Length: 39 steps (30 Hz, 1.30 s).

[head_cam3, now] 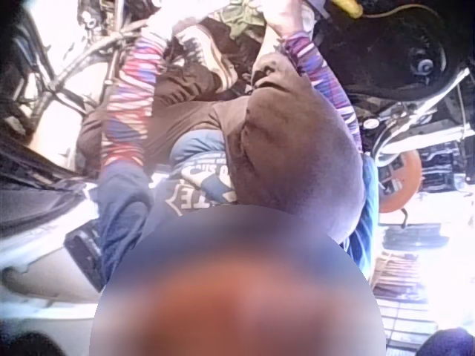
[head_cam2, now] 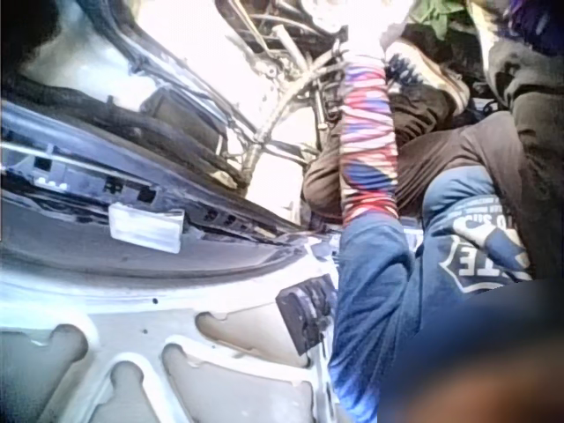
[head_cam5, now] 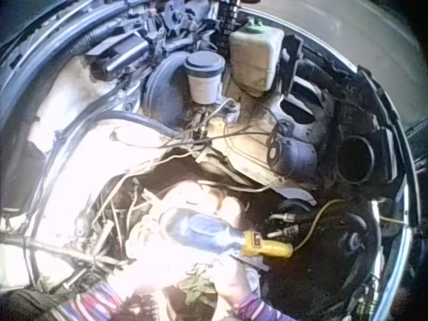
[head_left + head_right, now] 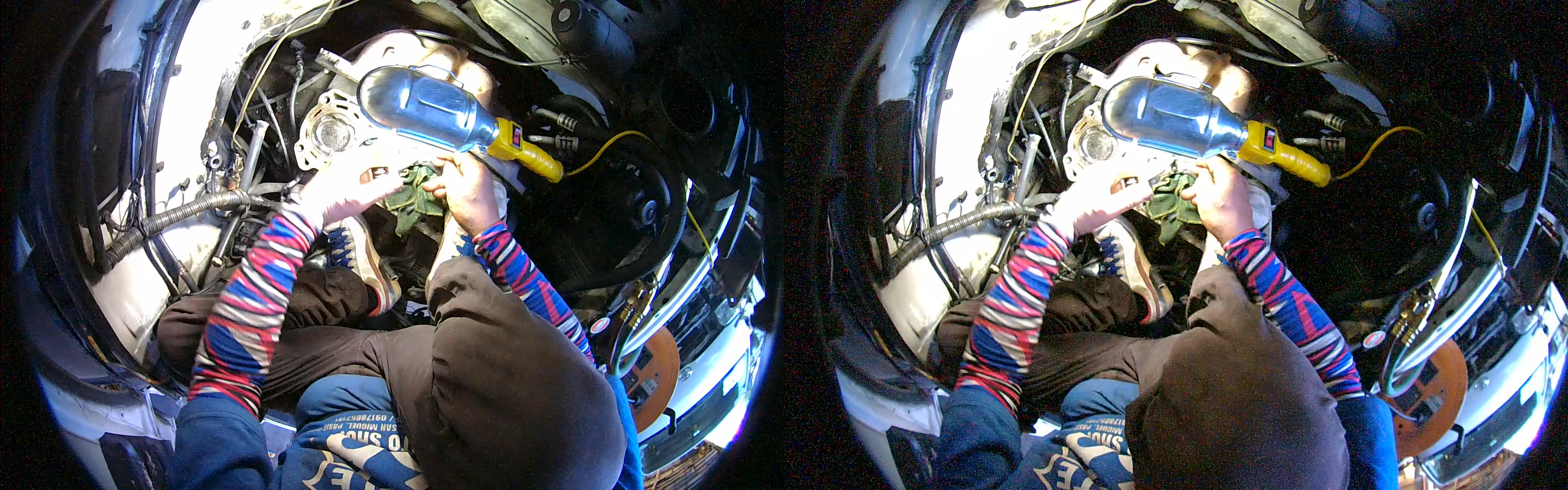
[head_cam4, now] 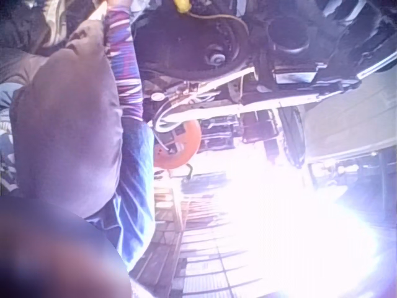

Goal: The person works inside the engine bay of a car, using a pneumatic impact wrench and a wrench to remove bolts from an engine component. They then use a cloth to wipe the surface of the component.

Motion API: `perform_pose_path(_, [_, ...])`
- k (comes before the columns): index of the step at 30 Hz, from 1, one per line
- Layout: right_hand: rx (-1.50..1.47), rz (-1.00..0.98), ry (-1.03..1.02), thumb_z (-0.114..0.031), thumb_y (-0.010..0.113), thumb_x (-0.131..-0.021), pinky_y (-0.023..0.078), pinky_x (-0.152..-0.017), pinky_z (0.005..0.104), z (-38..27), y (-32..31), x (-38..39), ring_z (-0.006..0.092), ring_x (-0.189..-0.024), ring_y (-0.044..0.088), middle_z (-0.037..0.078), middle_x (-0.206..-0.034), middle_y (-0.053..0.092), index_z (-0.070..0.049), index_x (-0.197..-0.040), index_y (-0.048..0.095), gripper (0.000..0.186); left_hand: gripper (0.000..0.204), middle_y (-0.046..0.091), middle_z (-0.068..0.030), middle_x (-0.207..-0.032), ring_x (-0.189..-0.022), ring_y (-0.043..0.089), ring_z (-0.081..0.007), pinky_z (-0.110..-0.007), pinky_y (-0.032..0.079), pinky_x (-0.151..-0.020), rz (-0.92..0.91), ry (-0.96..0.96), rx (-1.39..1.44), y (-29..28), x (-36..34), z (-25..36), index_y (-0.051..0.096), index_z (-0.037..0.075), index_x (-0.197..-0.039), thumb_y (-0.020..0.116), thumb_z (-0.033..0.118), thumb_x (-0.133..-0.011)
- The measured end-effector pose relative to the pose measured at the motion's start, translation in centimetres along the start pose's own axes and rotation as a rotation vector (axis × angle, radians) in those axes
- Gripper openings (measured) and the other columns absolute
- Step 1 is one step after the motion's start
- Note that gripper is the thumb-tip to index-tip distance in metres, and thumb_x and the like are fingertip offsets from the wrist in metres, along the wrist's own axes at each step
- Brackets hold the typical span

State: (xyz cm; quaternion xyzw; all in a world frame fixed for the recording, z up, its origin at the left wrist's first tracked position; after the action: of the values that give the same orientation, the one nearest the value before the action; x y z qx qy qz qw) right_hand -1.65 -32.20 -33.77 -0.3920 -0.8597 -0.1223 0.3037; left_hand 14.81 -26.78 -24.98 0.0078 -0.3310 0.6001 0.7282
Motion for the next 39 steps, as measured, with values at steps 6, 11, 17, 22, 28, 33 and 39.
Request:
perform_pose_path(6, [-0.063, -0.105, 0.087, -0.013, 0.049, -0.101, 0.056, -0.066, 0.0255, -0.8, 0.6, 1.1, 0.0178, -0.077, 0.072, 0.014, -0.107, 0.069, 0.006, -0.120, 0.060, 0.029, 0.015, 0.045, 0.0046, -0.068, -0.051, 0.041, -0.0064, -0.023, 0.033, -0.044, 0.211, -0.471, 0.753, 5.7, 4.2, -2.7, 0.059, 0.014, -0.103, 0.064, 0.027, -0.097])
perform_pose_path(11, [-0.027, -0.077, 0.086, -0.018, 0.054, -0.101, 0.055, -0.063, 0.0245, -0.4, 0.7, 0.9, 0.0146, -0.075, 0.070, 0.010, -0.103, 0.070, 0.004, -0.118, 0.063, 0.029, 0.021, 0.040, 0.0065, -0.062, -0.046, 0.034, -0.0045, -0.022, 0.028, -0.040, 0.304, -0.640, 1.183, 10.9, 4.8, -3.1, 0.051, 0.017, -0.091, 0.063, 0.033, -0.097])
perform_pose_path(17, [0.240, -0.051, -0.301, -0.008, 0.060, -0.089, 0.056, -0.069, 0.0359, -2.1, 1.6, -0.2, 0.0269, -0.078, 0.070, 0.016, -0.095, 0.068, 0.000, -0.109, 0.067, 0.023, 0.018, 0.042, 0.0076, -0.066, -0.050, 0.038, -0.0050, -0.022, 0.030, -0.041, 0.286, -0.617, 1.173, 12.0, 3.8, -3.4, 0.056, 0.016, -0.100, 0.060, 0.033, -0.099])
perform_pose_path(22, [0.212, -0.087, -0.310, -0.005, 0.057, -0.087, 0.056, -0.068, 0.0353, -1.5, 2.2, -0.6, 0.0258, -0.075, 0.069, 0.016, -0.093, 0.067, -0.001, -0.104, 0.067, 0.020, 0.023, 0.041, 0.0061, -0.067, -0.050, 0.038, -0.0056, -0.023, 0.033, -0.042, 0.291, -0.640, 1.176, 12.1, 3.7, -3.2, 0.059, 0.014, -0.111, 0.059, 0.034, -0.100])
perform_pose_path(28, [0.072, -0.161, -0.222, -0.011, 0.050, -0.099, 0.055, -0.066, 0.0288, -2.1, 2.4, -0.9, 0.0184, -0.072, 0.069, 0.012, -0.090, 0.069, 0.001, -0.108, 0.066, 0.022, 0.022, 0.042, 0.0055, -0.067, -0.050, 0.038, -0.0061, -0.023, 0.034, -0.043, 0.314, -0.626, 1.174, 12.1, 3.7, -3.2, 0.057, 0.014, -0.111, 0.059, 0.033, -0.100])
perform_pose_path(33, [-0.108, -0.181, -0.059, -0.015, 0.042, -0.106, 0.057, -0.077, 0.0275, -0.9, 2.1, -1.3, 0.0154, -0.086, 0.069, 0.014, -0.109, 0.068, 0.003, -0.125, 0.061, 0.032, 0.022, 0.047, 0.0034, -0.068, -0.051, 0.042, -0.0075, -0.024, 0.037, -0.044, 0.292, -0.629, 1.174, 12.2, 3.6, -3.1, 0.056, 0.012, -0.106, 0.060, 0.033, -0.100])
perform_pose_path(39, [0.487, -0.026, -0.532, -0.005, 0.055, -0.090, 0.056, -0.072, 0.0351, -3.0, 1.6, -0.4, 0.0259, -0.084, 0.070, 0.015, -0.094, 0.067, -0.001, -0.111, 0.065, 0.023, 0.025, 0.056, -0.0004, -0.073, -0.055, 0.052, -0.0100, -0.026, 0.046, -0.050, 0.366, -0.616, 1.271, 12.9, 2.9, -2.0, 0.056, 0.010, -0.101, 0.060, 0.034, -0.100])
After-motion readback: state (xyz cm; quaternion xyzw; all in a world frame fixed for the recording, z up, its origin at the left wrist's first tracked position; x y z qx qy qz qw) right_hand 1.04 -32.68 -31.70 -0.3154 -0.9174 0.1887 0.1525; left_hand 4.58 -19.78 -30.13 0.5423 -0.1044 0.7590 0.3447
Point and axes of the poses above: each hand's wrist, its own x-axis away from the middle knuckle, its own y-axis out of the palm, z = x × y, the point moved 10 cm from there along -x, towards the middle knuckle
